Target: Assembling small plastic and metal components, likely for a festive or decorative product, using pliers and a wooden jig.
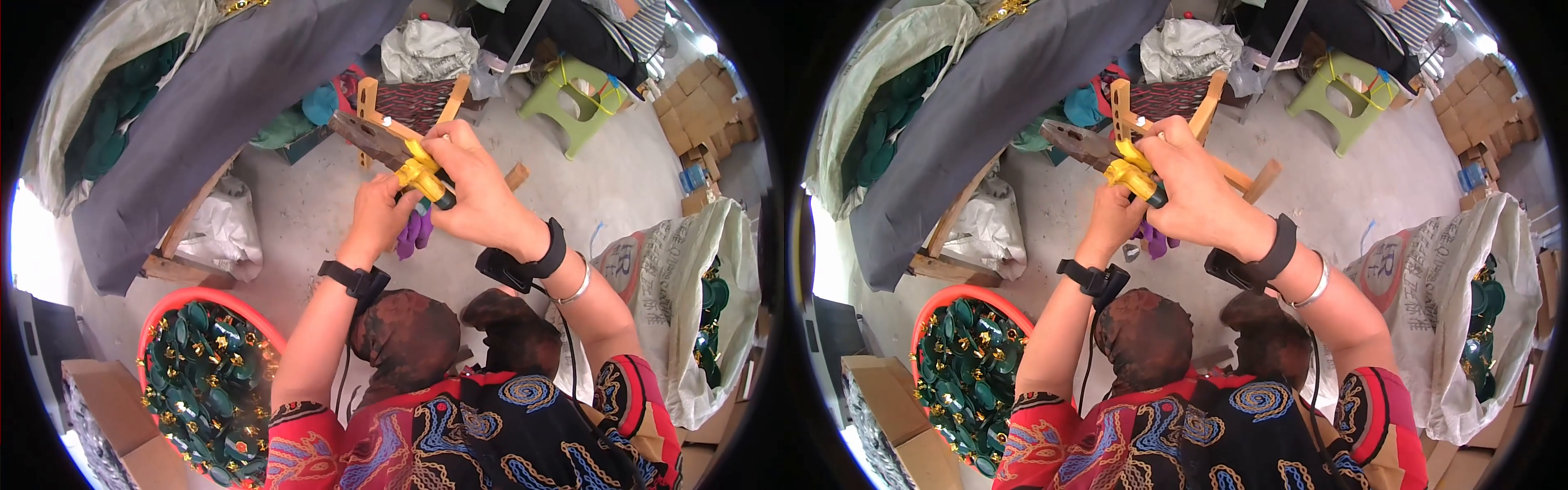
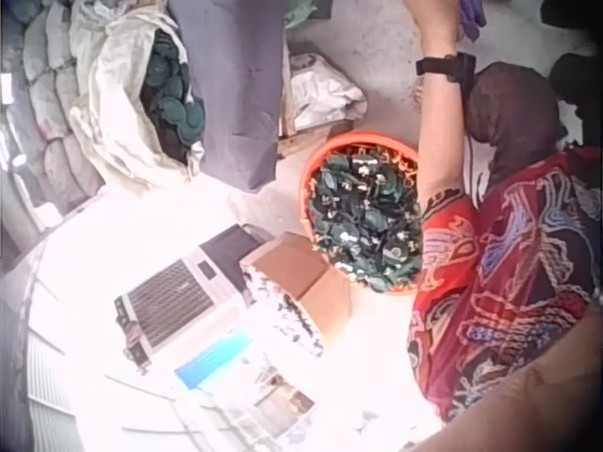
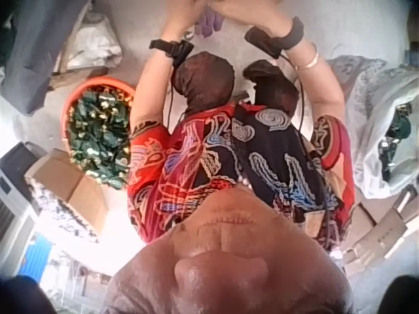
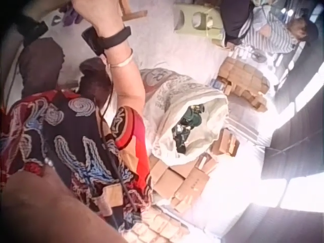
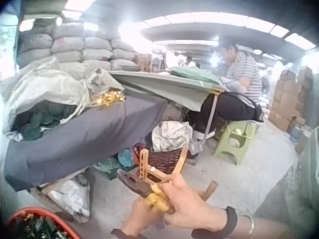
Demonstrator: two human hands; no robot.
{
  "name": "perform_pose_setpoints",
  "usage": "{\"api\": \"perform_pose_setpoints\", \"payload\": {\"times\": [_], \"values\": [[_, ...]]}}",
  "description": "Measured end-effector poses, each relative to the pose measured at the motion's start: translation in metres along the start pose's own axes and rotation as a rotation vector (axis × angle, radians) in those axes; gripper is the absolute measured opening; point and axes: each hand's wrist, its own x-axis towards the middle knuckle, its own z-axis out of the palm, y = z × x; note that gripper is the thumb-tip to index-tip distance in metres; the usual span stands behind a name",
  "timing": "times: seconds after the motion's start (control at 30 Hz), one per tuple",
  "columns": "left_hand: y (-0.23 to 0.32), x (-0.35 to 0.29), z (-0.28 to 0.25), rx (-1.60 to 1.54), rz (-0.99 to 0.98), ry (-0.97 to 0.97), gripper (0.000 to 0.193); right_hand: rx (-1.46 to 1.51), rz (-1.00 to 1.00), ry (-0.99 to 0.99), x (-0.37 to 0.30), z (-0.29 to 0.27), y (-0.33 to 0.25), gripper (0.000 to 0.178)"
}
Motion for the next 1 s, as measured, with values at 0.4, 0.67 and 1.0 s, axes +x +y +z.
{"api": "perform_pose_setpoints", "payload": {"times": [0.4, 0.67, 1.0], "values": [[0.0, -0.003, 0.005, 0.078, -0.048, 0.059, 0.012, -0.565, 0.016, 0.015, -0.019, -0.066, -0.009, 0.049], [-0.001, 0.009, 0.007, 0.082, 0.04, 0.028, 0.012, -0.037, 0.057, 0.138, 0.0, -0.055, -0.007, 0.057], [0.011, -0.012, 0.0, 0.084, -0.053, -0.011, 0.024, 0.147, 0.208, 0.382, -0.039, -0.009, -0.002, 0.047]]}}
